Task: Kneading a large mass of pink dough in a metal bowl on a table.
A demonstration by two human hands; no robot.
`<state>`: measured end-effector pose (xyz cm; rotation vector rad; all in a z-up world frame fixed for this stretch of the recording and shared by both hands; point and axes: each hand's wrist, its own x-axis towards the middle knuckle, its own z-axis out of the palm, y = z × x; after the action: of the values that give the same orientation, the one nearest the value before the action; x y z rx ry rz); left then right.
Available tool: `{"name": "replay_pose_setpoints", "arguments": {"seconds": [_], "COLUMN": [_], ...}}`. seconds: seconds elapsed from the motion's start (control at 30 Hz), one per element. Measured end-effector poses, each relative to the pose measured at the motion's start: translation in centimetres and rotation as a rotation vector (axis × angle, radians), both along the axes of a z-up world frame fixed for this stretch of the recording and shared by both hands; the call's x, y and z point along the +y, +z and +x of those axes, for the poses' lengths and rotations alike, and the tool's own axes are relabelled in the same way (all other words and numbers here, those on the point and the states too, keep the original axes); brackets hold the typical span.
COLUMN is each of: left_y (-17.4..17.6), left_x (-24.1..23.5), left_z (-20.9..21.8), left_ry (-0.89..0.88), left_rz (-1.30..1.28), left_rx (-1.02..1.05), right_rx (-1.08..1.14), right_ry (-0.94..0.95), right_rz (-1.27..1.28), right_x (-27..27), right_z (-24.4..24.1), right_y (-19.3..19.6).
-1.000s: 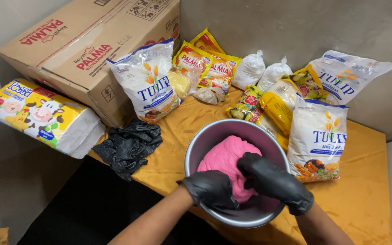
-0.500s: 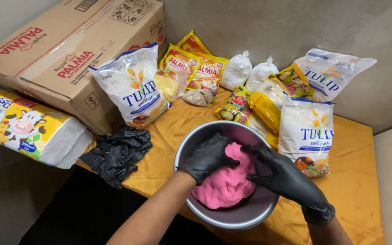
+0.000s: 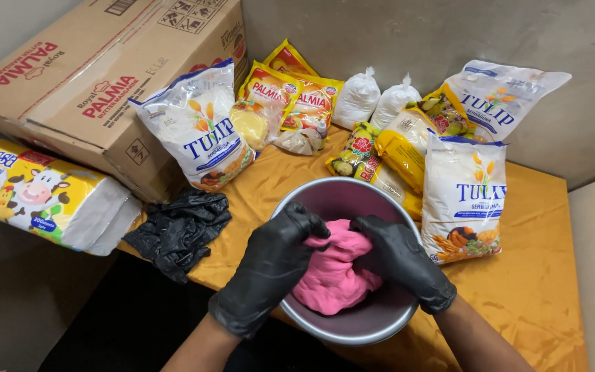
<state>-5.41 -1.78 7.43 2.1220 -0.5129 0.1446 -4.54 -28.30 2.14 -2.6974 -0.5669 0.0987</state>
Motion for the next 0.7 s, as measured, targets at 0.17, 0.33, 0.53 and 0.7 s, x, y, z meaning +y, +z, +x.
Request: {"name": "replay_pose_setpoints", "arguments": {"seconds": [0.17,0.33,0.53,0.7], "left_y": [-1.0,-6.0,-10.8,-5.0], "left_x": [-1.1,-3.0,-4.2,-0.2], "left_z": [-6.4,-5.8,-2.1,-0.3], "left_ry": [-0.031,-0.180,-0.175,-0.331], "left_rz": [0.124,0.345,0.395,0.319], "left_rx": [-0.144,0.026,-0.087,0.190], "right_rx": [-0.085,-0.017,0.102,0.017], "right_ry": [-0.271,-0.128,0.036,0.182], "right_rz": [0.211,0.239,0.161,0.198], "right_x": [1.8,1.5,0.1,4.6], "right_z": [-1.3,-2.2,-3.6,-6.0], "right_y": [2.9,3.4,5.7,9.2]}}
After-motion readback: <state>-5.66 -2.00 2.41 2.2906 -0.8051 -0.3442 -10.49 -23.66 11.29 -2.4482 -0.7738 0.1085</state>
